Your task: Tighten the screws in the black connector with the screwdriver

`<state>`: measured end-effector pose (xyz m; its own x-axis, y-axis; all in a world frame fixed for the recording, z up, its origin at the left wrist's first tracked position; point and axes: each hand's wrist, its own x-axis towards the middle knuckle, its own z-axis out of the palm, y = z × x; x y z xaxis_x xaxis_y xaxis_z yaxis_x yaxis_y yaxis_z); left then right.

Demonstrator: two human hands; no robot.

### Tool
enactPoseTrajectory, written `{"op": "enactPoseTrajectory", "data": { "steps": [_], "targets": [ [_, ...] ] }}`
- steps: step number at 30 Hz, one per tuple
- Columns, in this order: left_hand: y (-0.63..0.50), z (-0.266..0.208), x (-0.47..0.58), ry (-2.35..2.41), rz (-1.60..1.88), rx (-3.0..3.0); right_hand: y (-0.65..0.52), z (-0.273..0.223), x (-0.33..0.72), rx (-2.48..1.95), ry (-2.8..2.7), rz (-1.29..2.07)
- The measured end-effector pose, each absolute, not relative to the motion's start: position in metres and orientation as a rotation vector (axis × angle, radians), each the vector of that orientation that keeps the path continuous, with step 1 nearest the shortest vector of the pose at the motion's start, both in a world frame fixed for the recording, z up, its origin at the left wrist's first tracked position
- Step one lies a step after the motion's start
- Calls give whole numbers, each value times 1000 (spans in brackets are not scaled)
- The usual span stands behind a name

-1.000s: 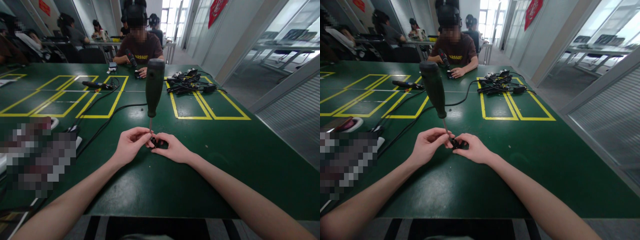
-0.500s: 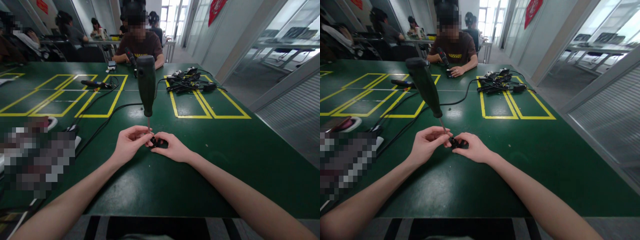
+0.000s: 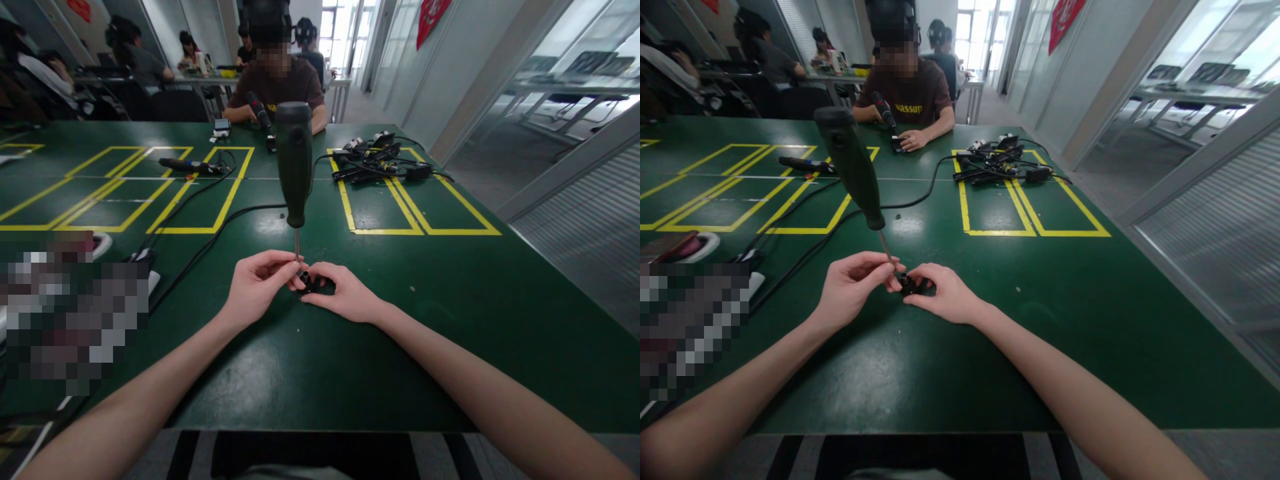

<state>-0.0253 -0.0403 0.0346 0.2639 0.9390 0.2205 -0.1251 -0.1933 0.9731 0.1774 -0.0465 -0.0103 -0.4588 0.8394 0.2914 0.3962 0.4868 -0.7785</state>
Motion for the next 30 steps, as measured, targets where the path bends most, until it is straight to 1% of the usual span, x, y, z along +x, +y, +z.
{"op": "enactPoseTrajectory", "data": {
  "steps": [30],
  "targets": [
    [-41, 35, -27, 842, 1165, 1428, -46, -8, 178, -1022, -2073, 838]
  ]
}}
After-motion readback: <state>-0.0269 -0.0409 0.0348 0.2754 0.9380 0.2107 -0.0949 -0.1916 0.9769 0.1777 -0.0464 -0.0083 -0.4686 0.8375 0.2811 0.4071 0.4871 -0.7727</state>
